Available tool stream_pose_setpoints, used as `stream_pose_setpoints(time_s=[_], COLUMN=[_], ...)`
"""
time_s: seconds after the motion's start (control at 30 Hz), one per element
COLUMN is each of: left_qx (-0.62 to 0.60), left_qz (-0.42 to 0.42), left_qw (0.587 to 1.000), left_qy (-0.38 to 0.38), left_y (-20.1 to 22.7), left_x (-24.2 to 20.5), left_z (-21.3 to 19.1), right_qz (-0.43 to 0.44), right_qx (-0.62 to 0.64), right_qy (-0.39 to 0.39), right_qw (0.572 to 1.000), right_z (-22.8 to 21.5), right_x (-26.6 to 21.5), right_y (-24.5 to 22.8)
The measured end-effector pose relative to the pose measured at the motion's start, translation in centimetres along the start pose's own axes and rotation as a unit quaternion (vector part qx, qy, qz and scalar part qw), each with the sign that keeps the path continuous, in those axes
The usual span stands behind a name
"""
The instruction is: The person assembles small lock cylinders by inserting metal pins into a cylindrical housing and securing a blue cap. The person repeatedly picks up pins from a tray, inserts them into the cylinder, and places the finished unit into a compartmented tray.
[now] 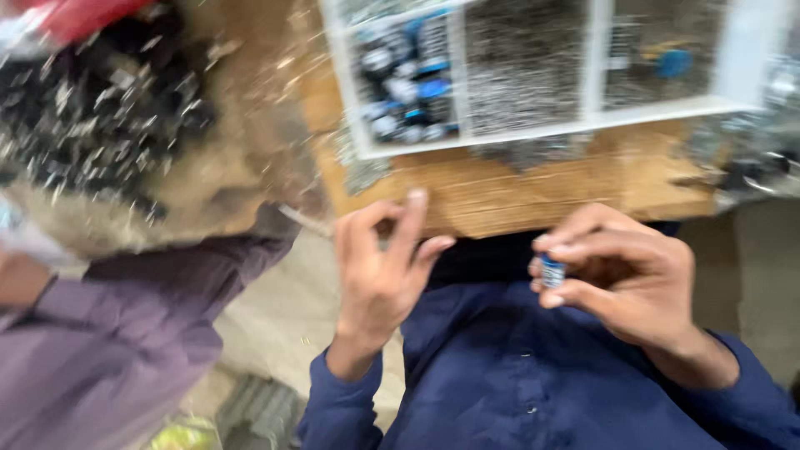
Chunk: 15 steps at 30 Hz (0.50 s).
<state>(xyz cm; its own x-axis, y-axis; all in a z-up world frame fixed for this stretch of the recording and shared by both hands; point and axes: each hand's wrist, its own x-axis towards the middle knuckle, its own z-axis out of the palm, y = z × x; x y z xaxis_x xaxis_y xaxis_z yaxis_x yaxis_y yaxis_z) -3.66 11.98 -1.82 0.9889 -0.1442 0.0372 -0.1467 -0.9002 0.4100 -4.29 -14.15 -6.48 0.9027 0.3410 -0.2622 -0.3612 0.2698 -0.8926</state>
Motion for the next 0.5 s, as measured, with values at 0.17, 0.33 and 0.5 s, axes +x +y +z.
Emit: stream_pose_setpoints(time_s=[0.17, 0.33, 0.5], left_qx=[0.016, -0.088, -0.334], left_qz=[0.013, 0.069, -0.001], left_qw=[1.000, 0.994, 0.937], left_qy=[-0.012, -0.006, 0.104], left_y=[-0.3, 0.0, 1.9], left_x=[-1.1, -1.2, -1.0], left_z=[0.5, -0.2, 1.2], right_qz=[0.008, -0.010, -0.007], right_qx=[0.049, 0.071, 0.075], right_qy=[-0.017, 0.011, 0.047], right_qw=[0.999, 0.997, 0.996], right_z=[-0.7, -0.9, -1.0], right_x=[-0.4, -0.5, -0.6], right_y=[0.3, 0.5, 0.6])
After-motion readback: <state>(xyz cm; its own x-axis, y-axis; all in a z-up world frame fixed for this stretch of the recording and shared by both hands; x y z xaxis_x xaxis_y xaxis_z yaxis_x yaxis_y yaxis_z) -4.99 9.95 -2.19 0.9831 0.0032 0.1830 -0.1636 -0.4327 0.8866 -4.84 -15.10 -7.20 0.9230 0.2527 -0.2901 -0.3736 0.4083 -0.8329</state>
